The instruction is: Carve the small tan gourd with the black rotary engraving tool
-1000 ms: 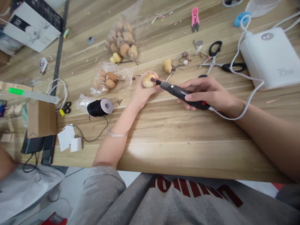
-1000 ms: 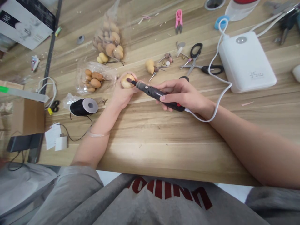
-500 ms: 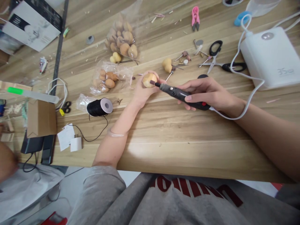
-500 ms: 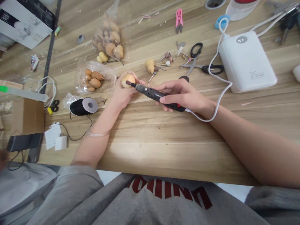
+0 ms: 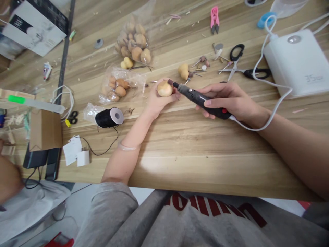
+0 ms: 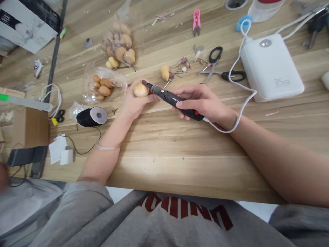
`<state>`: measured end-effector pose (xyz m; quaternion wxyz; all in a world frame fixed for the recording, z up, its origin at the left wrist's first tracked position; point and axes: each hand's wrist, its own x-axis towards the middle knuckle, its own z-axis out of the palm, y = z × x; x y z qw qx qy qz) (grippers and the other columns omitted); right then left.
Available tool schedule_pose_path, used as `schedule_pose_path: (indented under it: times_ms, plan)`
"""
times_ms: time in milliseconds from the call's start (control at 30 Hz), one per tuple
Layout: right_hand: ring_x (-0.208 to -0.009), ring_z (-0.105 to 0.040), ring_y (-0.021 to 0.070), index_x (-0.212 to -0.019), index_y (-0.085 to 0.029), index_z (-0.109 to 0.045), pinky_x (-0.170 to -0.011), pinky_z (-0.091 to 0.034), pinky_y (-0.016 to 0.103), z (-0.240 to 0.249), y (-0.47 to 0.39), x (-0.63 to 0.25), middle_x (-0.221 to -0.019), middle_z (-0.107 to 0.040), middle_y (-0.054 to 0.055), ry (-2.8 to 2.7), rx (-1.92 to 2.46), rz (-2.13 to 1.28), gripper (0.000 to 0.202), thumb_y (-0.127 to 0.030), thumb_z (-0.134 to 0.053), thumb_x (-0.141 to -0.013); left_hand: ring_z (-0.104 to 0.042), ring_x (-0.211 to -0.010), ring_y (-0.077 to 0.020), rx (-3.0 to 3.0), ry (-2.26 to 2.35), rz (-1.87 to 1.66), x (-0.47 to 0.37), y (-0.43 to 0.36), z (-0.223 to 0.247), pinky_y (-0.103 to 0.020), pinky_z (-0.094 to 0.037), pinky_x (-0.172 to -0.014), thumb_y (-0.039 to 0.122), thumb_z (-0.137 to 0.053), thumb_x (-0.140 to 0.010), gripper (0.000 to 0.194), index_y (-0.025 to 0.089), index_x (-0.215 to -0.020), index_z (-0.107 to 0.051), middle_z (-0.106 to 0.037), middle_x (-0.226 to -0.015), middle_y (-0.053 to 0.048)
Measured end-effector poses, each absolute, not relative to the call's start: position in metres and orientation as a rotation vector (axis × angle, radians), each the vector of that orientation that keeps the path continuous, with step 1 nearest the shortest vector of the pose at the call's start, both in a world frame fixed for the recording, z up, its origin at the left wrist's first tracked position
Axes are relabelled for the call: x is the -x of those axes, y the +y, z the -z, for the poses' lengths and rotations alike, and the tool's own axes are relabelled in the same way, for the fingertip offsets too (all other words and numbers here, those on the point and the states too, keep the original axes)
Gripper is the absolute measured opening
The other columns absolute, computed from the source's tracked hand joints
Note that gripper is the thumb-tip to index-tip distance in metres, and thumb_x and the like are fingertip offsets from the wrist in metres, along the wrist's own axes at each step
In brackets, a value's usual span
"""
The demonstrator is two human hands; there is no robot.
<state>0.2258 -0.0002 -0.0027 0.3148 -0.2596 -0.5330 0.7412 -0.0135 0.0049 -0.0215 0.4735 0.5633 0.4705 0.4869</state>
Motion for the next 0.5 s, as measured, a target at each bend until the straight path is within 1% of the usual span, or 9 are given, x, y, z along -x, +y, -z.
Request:
schedule_pose_path:
  times_ms: [100, 167, 200, 300, 367, 500]
  plan:
    - [-0.052, -0.060, 0.0097, -0.104, -0.011, -0.070, -0.043, -0.046, 0.020, 0.0023, -0.0005, -0.2250, -0.080, -0.071, 0.006, -1.443, 0.639, -1.986, 0.025, -0.011, -0.069, -0.079, -0.066, -0.098, -0.0206, -1.368, 1.143, -1.155, 0.0146, 0.0054, 0.0234, -0.037, -0.052, -0.086, 0.042, -0.087, -0.058, 0.049, 0.019, -0.085, -0.053, -0.064, -0.082, 0.000]
    - [-0.051, -0.059, 0.0094, -0.103, -0.011, -0.070, -0.041, -0.046, 0.020, 0.0021, -0.0007, -0.2244, -0.079, -0.071, 0.005, -1.459, 0.611, -2.004, 0.026, -0.010, -0.069, -0.078, -0.067, -0.098, -0.0216, -1.353, 1.138, -1.138, 0.0149, 0.0055, 0.0239, -0.038, -0.052, -0.086, 0.043, -0.086, -0.059, 0.048, 0.019, -0.086, -0.054, -0.066, -0.082, -0.002]
    - [-0.051, -0.060, 0.0096, -0.104, -0.011, -0.070, -0.041, -0.046, 0.020, 0.0021, -0.0007, -0.2242, -0.079, -0.071, 0.005, -1.448, 0.623, -1.996, 0.026, -0.011, -0.070, -0.077, -0.067, -0.096, -0.0210, -1.353, 1.142, -1.144, 0.0148, 0.0056, 0.0240, -0.038, -0.052, -0.085, 0.043, -0.087, -0.058, 0.049, 0.019, -0.086, -0.054, -0.066, -0.082, -0.001]
    - [-0.053, -0.061, 0.0105, -0.107, -0.012, -0.069, -0.044, -0.048, 0.021, 0.0019, -0.0005, -0.2243, -0.079, -0.071, 0.005, -1.394, 0.699, -1.944, 0.028, -0.013, -0.069, -0.079, -0.065, -0.080, -0.0150, -1.371, 1.146, -1.200, 0.0140, 0.0059, 0.0236, -0.034, -0.054, -0.080, 0.039, -0.091, -0.051, 0.052, 0.021, -0.082, -0.054, -0.065, -0.077, 0.002]
    - [-0.053, -0.061, 0.0103, -0.104, -0.012, -0.069, -0.044, -0.048, 0.020, 0.0018, -0.0003, -0.2245, -0.080, -0.072, 0.005, -1.409, 0.695, -1.951, 0.025, -0.013, -0.070, -0.079, -0.064, -0.076, -0.0137, -1.373, 1.109, -1.211, 0.0134, 0.0059, 0.0227, -0.033, -0.054, -0.078, 0.040, -0.091, -0.051, 0.052, 0.021, -0.080, -0.053, -0.065, -0.075, 0.003]
    - [-0.051, -0.059, 0.0093, -0.102, -0.012, -0.070, -0.042, -0.046, 0.020, 0.0015, -0.0004, -0.2245, -0.081, -0.072, 0.005, -1.491, 0.612, -2.004, 0.024, -0.011, -0.069, -0.078, -0.068, -0.087, -0.0186, -1.362, 1.062, -1.141, 0.0133, 0.0054, 0.0210, -0.036, -0.053, -0.081, 0.048, -0.086, -0.059, 0.050, 0.020, -0.083, -0.052, -0.066, -0.076, 0.000]
